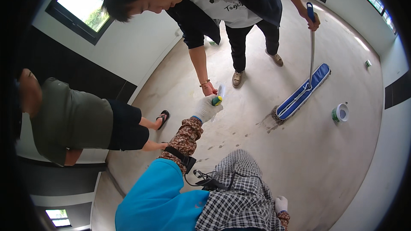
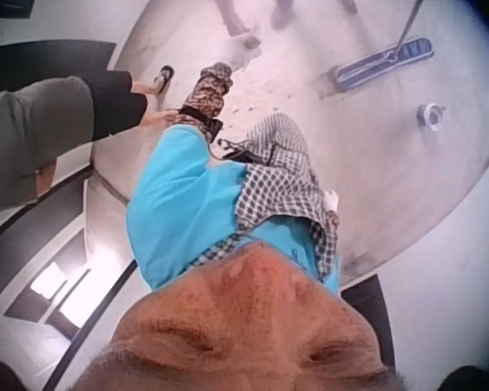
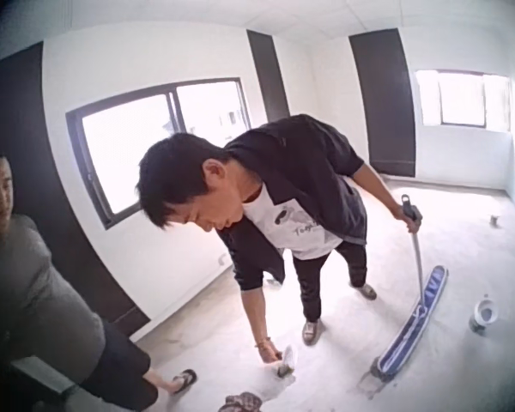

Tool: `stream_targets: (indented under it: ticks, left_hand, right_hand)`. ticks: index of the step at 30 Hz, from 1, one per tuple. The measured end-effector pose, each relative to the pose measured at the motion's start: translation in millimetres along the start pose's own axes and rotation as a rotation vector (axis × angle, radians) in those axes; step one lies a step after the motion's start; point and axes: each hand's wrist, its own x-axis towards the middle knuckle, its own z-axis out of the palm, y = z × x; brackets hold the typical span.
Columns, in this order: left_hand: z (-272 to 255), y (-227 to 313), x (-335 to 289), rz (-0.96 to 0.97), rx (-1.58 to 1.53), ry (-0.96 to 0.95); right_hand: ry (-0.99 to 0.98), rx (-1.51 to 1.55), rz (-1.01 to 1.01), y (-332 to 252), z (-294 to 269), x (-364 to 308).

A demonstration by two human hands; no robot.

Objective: Applying floor sealant with a roller and performing window maintenance with a screwdriver.

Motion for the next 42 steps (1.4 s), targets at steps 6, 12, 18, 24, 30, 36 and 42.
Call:
stream_targets:
  ticks: [6,12,18,24,30,36,42]
  left_hand:
    - [21.9,10.0,-11.4,0.071,0.217,-0.009]
    - [55.7,-8.1,-18.1,0.167,0.413,-0.044]
    - [70.8,-20.4,-24.6,0.187,0.483,-0.108]
    - [80.6,-23.8,-12.6,0.290,0.535,-0.161]
    - [94.6,-18.0,4.6,0.404,0.629,-0.183]
    - [106.0,-15.7,21.6,0.483,0.698,-0.200]
    - [113.3,-18.8,22.8,0.486,0.714,-0.194]
  right_hand:
    - [-0.035,-0.038,0.002,-11.7,-10.5,1.7]
    - [-0.043,-0.033,0.020,4.8,-8.4,3.6]
    - [-0.115,-0.108,0.012,14.5,-14.3,5.4]
    - [-0.058,-0.083,0.045,-18.5,-18.3,-3.3]
    - [-0.024,0.076,0.088,-47.1,-11.5,-16.0]
    - [-0.007,-0.036,0.054,-4.4,-2.5,-7.5]
    - [-0.011,-0.054,0.081,7.7,-0.2,-16.1]
